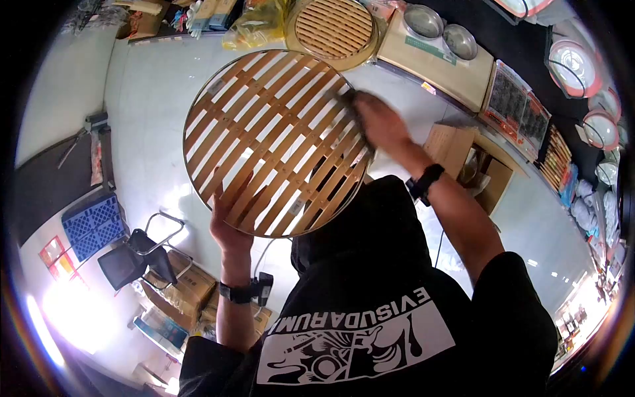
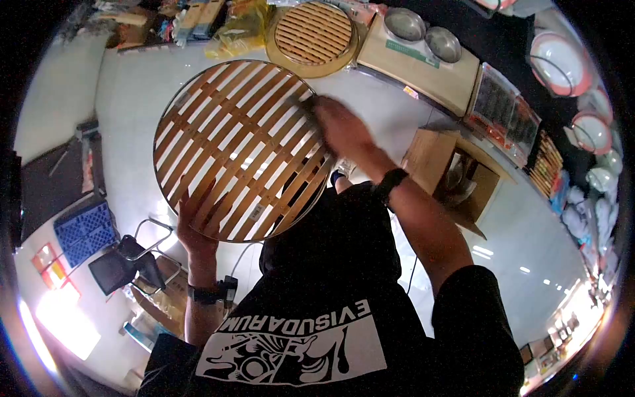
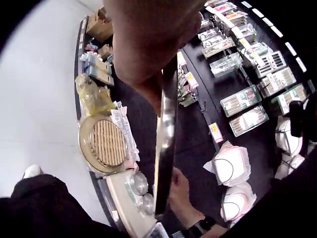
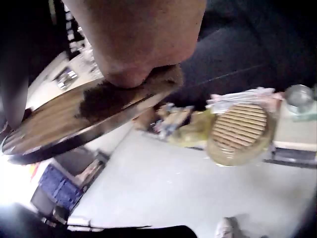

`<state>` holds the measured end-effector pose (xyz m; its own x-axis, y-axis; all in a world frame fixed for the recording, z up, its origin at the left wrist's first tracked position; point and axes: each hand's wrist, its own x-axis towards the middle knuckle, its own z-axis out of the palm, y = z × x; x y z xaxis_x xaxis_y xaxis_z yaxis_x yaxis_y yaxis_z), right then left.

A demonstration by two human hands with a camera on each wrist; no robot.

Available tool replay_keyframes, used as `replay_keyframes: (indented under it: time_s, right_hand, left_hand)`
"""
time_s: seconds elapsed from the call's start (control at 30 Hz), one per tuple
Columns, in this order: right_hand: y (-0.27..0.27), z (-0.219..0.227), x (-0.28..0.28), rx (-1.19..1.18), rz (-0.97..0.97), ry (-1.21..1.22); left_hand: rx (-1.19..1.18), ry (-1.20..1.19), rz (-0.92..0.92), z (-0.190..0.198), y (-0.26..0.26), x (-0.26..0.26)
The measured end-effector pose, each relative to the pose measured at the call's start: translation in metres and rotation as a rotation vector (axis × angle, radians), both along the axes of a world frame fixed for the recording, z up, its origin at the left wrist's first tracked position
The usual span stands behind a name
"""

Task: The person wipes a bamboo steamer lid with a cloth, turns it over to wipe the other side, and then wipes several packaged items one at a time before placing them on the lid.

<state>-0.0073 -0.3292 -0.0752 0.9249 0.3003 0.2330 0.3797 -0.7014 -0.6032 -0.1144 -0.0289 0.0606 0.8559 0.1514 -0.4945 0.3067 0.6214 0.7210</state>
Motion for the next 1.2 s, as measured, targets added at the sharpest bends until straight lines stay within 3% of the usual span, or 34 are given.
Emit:
replay_keyframes:
  time_s: [0.03,0.1,0.13,0.17,0.2,0.23,0.3,0.43,0.5,0.57,0.63,0.67,0.7,0.73,0.8,0.83,0.9,0.93,0.97,1.03,1.07,1.1,1.13,1.17,1.2]
  right_hand:
    - [-0.014,0.009,0.002,0.155,-0.181,0.180]
    - [-0.020,0.020,0.003,0.294,-0.288,0.072]
    - [-0.009,0.043,-0.001,0.393,-0.147,-0.012]
    - [0.007,0.054,-0.014,0.362,-0.026,0.072]
    - [0.027,0.066,-0.027,0.271,0.126,-0.063]
    - [0.037,0.091,-0.037,0.213,0.344,0.170]
    - [0.057,0.082,-0.042,0.193,0.404,-0.121]
    - [0.049,0.079,-0.048,0.189,0.409,-0.074]
    - [0.035,0.073,-0.032,0.125,0.296,0.192]
    - [0.011,-0.005,0.009,0.079,-0.054,0.384]
    - [-0.009,0.016,0.015,0.141,-0.249,0.108]
    - [-0.002,0.034,0.012,0.141,-0.246,0.122]
    - [0.017,0.057,0.007,0.282,-0.155,0.034]
    - [0.039,0.085,-0.003,0.258,0.022,0.133]
    - [0.076,0.100,-0.017,0.059,0.417,-0.081]
    - [0.086,0.085,-0.012,0.080,0.479,-0.295]
    - [0.054,0.051,0.010,-0.088,0.449,-0.020]
    - [0.040,0.023,0.030,-0.054,0.207,0.031]
    - [0.022,0.000,0.045,-0.140,0.013,0.343]
    - [0.016,0.014,0.047,0.030,-0.073,0.110]
    - [0.031,0.020,0.045,0.021,0.060,0.153]
    - [0.047,0.036,0.031,0.106,0.191,-0.047]
    - [0.061,0.051,0.020,0.196,0.424,-0.097]
    - [0.069,0.061,0.012,0.088,0.641,-0.147]
    - [0.069,0.055,0.017,0.086,0.616,-0.192]
  left_hand:
    - [0.057,0.024,-0.011,0.000,0.001,-0.001]
    - [0.091,0.040,0.008,0.003,0.000,-0.001]
    - [0.122,0.060,0.018,0.004,0.001,0.000]
    - [0.146,0.083,0.020,0.005,0.000,0.001]
    - [0.165,0.111,0.018,0.006,-0.001,0.001]
    - [0.149,0.106,0.006,0.005,-0.001,0.000]
    - [0.093,0.013,-0.049,0.005,0.001,0.000]
    - [0.190,0.059,-0.060,0.014,0.000,-0.002]
    - [0.209,0.012,-0.076,0.004,-0.002,-0.003]
    - [0.144,-0.047,-0.082,-0.001,-0.002,-0.002]
    - [0.152,-0.040,-0.082,0.003,0.006,-0.006]
    - [0.128,0.010,-0.058,0.003,0.009,-0.006]
    - [0.100,0.054,-0.035,0.002,0.011,-0.006]
    - [0.087,0.061,-0.038,0.001,0.015,-0.011]
    - [0.103,0.071,-0.070,0.007,0.016,-0.015]
    - [0.133,0.059,-0.102,0.006,0.013,-0.011]
    - [0.131,0.021,-0.099,0.005,0.006,-0.011]
    - [0.146,-0.018,-0.083,-0.002,0.005,-0.010]
    - [0.163,-0.044,-0.068,-0.005,0.006,-0.011]
    - [0.180,0.019,-0.043,-0.006,0.011,-0.017]
    - [0.147,0.027,-0.025,-0.009,0.012,-0.015]
    - [0.111,0.047,-0.010,-0.009,0.011,-0.018]
    - [0.116,0.049,-0.007,-0.008,0.009,-0.017]
    - [0.123,0.010,-0.074,-0.010,0.013,-0.019]
    - [0.092,-0.002,-0.068,-0.006,0.007,-0.015]
